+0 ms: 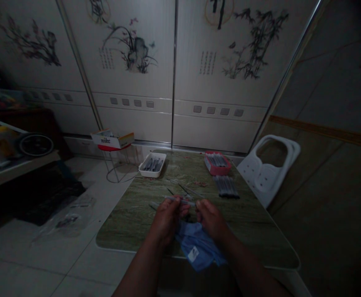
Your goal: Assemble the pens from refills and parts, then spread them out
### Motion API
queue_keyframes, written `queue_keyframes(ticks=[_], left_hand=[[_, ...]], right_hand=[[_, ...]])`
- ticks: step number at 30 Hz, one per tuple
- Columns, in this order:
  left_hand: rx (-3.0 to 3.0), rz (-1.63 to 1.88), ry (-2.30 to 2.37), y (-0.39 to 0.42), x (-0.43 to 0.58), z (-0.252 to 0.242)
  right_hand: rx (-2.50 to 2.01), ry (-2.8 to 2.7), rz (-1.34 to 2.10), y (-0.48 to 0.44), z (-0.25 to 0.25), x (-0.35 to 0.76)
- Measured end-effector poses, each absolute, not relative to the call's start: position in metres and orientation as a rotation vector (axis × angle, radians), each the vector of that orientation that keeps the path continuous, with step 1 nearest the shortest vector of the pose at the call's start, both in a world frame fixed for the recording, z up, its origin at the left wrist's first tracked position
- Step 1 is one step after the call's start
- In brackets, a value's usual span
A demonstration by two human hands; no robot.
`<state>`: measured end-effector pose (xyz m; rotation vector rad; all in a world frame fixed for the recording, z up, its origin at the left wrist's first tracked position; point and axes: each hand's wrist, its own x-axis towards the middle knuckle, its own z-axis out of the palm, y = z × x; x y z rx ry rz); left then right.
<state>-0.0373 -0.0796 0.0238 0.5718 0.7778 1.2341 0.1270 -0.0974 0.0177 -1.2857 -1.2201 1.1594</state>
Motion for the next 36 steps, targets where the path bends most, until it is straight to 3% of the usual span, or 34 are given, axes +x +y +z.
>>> queue_keyframes(ticks=[6, 17, 25, 36], left_hand=[[0.590, 1.248, 0.833, -0.078, -0.035, 0.020], [0.652, 1.206, 0.723, -0.081, -0.037, 0.026], [0.577, 1.244, 0.762, -0.077, -0.033, 0.018], [0.752, 1.246, 0.731, -0.078, -0.027, 0.024]], right_hand=[[-1.243, -1.268, 1.076, -0.103, 0.024, 0.120], [-1.176, -0.907, 1.504, -0.098, 0.018, 0.125], [-1.264, -1.079, 1.165, -0.099, 0.021, 0.125], [-1.175, -0.748, 1.425, -0.094, 0.009, 0.124]])
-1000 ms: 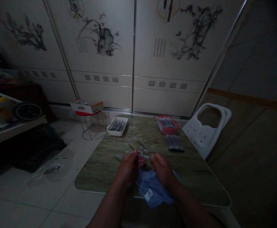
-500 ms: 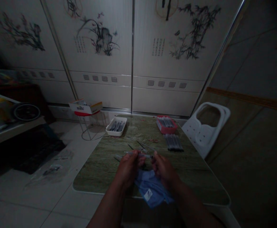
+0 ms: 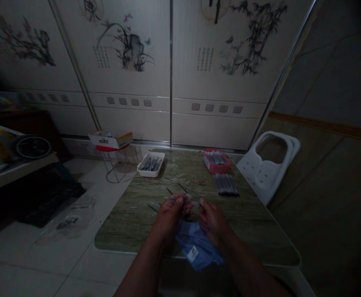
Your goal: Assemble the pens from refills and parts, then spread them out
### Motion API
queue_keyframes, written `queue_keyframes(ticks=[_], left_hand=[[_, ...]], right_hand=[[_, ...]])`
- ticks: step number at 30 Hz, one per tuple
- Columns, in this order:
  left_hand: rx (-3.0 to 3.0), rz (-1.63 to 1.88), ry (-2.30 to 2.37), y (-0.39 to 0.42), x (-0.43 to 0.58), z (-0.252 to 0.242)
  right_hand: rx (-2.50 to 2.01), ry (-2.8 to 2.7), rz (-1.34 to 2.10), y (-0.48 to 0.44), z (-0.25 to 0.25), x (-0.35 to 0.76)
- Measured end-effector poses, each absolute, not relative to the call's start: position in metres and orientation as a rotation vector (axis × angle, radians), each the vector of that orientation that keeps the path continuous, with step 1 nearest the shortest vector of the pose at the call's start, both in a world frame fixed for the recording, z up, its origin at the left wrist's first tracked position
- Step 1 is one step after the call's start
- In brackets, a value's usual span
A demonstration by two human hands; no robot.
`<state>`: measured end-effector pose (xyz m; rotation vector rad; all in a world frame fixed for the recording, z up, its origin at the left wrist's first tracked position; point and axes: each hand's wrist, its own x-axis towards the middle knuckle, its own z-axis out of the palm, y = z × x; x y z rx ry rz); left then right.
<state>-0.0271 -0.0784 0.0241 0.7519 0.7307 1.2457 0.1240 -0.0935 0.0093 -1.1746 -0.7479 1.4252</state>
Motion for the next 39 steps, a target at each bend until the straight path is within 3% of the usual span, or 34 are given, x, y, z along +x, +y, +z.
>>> queue_keyframes(ticks=[10, 20, 31, 39], left_hand=[[0.776, 1.176, 0.802, -0.073, -0.022, 0.019], [1.056, 1.576, 1.409, -0.035, -0.064, -0.001], [1.758, 1.312, 1.601, -0.027, -0.031, -0.011], [2.263, 0.637, 2.149, -0.026, -0.007, -0.010]], right_hand=[[-1.113, -0.877, 1.316, -0.089, 0.017, 0.134], [-1.184, -0.760, 1.118, -0.064, 0.011, 0.185], [-1.175, -0.631, 1.206, -0.060, -0.012, 0.215], [-1.087, -0.555, 1.179, -0.054, -0.026, 0.228]])
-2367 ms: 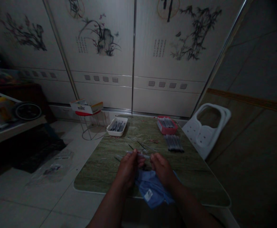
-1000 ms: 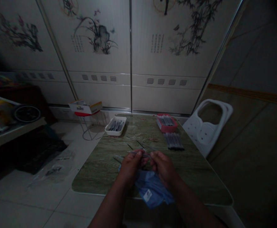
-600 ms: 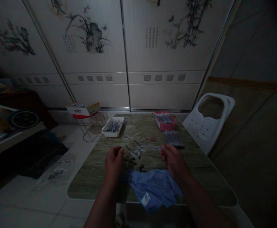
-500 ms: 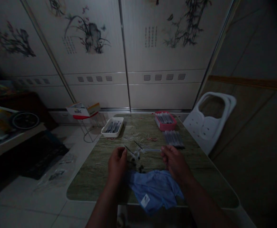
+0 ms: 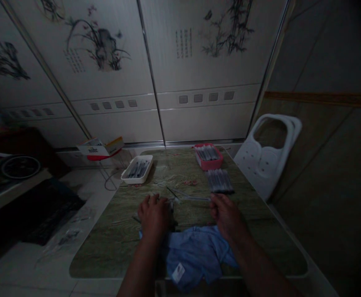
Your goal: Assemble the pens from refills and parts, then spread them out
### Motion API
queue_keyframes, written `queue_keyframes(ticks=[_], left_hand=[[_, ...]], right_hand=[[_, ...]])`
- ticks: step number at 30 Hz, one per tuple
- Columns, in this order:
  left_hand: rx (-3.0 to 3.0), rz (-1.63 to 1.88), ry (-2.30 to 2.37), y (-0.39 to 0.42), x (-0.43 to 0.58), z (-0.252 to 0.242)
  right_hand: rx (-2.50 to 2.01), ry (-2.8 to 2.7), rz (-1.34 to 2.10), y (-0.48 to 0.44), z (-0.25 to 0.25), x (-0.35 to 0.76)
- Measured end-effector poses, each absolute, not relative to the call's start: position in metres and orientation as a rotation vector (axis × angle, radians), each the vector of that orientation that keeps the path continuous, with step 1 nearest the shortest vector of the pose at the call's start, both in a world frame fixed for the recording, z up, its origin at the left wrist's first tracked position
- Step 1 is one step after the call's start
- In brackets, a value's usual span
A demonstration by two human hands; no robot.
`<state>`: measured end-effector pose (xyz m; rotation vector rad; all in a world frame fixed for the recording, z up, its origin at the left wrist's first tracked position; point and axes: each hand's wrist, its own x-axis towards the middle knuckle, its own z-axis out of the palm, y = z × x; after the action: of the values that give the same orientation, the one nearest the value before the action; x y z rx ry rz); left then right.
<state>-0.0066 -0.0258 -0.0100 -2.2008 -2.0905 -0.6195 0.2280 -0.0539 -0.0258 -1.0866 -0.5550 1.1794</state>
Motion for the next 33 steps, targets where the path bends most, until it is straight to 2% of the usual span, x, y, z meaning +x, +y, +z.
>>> queue_keyframes(ticks=[4, 24, 28, 33], left_hand=[[-2.173, -0.550, -2.076, -0.0235, -0.0028, -0.0098], [-2.209, -0.687, -2.161, -0.0177, -0.0010, -0.0167], [-2.231, -0.903, -2.110, -0.0180, -0.0033, -0.0142], [-2.591, -1.508, -2.044, -0.0184, -0.0036, -0.0098]], right_hand=[[-1.083, -0.550, 1.200, -0.0549, -0.0233, 0.2276], [-1.164, -0.553, 1.221, -0.0555, -0.0200, 0.2194], [-1.125, -0.575, 1.198, -0.0550, -0.0192, 0.2204], [-1.094, -0.590, 1.193, -0.0545, -0.0206, 0.2237]])
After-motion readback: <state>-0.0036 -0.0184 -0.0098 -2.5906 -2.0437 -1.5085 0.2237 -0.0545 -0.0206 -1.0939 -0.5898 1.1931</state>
